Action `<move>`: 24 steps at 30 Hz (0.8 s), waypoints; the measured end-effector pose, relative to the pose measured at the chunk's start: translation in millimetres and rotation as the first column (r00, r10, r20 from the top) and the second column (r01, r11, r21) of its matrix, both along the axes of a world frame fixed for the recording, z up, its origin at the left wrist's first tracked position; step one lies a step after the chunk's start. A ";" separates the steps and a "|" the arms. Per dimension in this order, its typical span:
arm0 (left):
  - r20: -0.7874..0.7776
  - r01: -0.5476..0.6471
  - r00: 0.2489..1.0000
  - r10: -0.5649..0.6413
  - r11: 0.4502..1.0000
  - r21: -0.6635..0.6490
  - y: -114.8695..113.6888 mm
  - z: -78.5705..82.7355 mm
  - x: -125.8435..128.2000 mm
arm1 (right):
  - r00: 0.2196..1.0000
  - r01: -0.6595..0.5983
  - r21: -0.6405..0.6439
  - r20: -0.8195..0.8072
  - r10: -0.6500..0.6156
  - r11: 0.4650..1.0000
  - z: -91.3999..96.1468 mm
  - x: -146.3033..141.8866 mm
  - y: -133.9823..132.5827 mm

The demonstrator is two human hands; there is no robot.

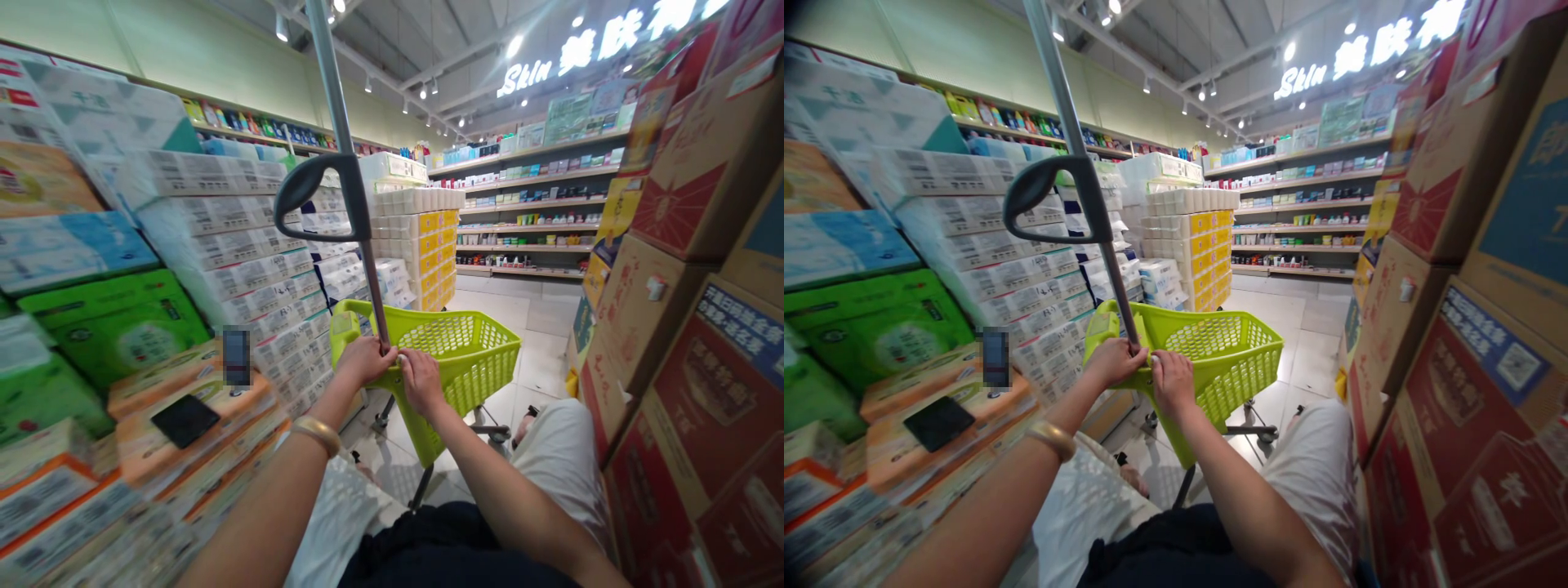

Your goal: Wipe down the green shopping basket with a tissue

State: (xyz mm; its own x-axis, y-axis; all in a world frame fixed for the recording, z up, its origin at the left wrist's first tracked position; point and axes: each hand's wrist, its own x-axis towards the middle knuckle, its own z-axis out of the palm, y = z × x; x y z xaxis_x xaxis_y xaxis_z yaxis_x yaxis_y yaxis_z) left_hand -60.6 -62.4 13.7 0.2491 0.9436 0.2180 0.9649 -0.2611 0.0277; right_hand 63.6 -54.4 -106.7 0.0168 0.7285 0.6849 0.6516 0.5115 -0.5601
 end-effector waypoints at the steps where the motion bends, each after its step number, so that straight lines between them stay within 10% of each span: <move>1: -0.002 0.002 1.000 -0.002 1.000 -0.002 -0.3 0.4 -0.4 | 1.000 -0.018 0.000 0.004 0.018 1.000 -0.9 3.2 0.5; 24: -0.002 -0.003 1.000 0.003 1.000 0.011 1.3 1.9 -1.5 | 0.991 0.120 -0.087 0.064 -0.115 0.989 5.7 -4.2 7.9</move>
